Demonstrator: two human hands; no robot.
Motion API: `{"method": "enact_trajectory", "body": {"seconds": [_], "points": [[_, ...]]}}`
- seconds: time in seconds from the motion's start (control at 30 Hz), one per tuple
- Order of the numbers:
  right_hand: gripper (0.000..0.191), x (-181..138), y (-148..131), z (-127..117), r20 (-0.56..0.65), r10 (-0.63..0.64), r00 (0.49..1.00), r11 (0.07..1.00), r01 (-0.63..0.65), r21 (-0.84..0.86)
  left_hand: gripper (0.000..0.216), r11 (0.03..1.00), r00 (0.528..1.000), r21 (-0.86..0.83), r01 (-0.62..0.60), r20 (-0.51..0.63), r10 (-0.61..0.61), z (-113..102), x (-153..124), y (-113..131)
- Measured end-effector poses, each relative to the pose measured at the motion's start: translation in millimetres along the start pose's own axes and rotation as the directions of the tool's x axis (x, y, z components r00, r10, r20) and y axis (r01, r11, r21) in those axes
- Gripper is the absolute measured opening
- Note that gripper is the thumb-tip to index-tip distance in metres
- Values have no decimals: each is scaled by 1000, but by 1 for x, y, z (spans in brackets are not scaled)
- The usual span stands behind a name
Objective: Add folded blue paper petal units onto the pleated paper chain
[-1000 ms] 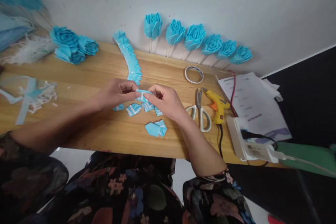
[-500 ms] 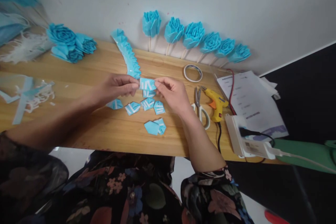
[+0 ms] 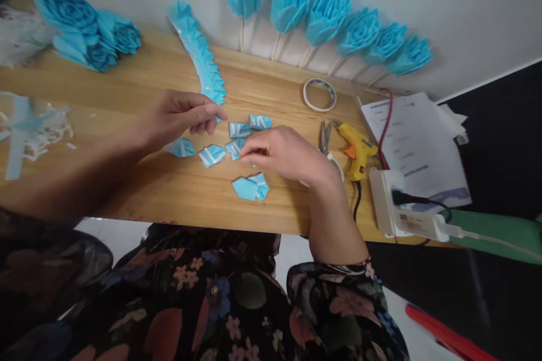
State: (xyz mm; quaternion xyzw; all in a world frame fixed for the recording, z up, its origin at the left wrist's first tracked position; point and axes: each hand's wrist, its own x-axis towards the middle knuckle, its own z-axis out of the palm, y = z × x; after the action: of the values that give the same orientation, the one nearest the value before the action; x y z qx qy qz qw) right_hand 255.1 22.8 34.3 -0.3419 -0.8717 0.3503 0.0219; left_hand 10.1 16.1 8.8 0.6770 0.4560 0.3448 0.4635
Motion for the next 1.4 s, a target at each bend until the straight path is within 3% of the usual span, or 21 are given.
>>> {"method": "enact_trajectory", "body": {"seconds": [0.07,0.13,0.23,0.37,0.5,0.6,0.7,0.8,0.93,1.0,1.2,1.4], "points": [[16,0,-6,2,165,11,986,999,-6,-33,28,1000,1000,13,3,7,-3,0,0,1],[15,2,-9,6,247,65,967,994,-42,-99,28,1000,1000,25,10,20,-11,0,-1,3],[12,5,-12,12,293,95,951,984,-45,-172,28,999,999,45,29,32,-30,0,-2,7],[9,7,-12,13,346,-33,938,992,73,-104,29,997,998,65,40,38,-43,0,-2,11],[12,2,-11,2,232,-111,966,993,100,59,29,997,998,67,43,40,-45,-1,-3,13],[12,-1,-10,-3,35,-2,999,986,-4,166,29,997,998,55,52,39,-55,0,-3,14],[9,-1,-7,0,-102,70,992,972,-45,229,29,997,997,34,71,31,-72,0,-3,16],[12,2,-7,8,-92,91,992,955,-60,291,26,997,997,11,78,24,-78,1,-2,16],[21,8,-10,18,34,33,999,925,-43,377,22,997,996,7,80,34,-80,0,-2,13],[21,9,-12,19,34,-7,999,948,-5,319,21,997,996,11,79,37,-80,0,-2,12],[20,-1,-11,0,-189,87,978,993,-71,91,20,996,995,16,85,45,-86,2,-2,11],[17,-22,-15,-8,-42,95,995,983,-100,-156,22,998,998,38,47,49,-49,1,-3,12]]}}
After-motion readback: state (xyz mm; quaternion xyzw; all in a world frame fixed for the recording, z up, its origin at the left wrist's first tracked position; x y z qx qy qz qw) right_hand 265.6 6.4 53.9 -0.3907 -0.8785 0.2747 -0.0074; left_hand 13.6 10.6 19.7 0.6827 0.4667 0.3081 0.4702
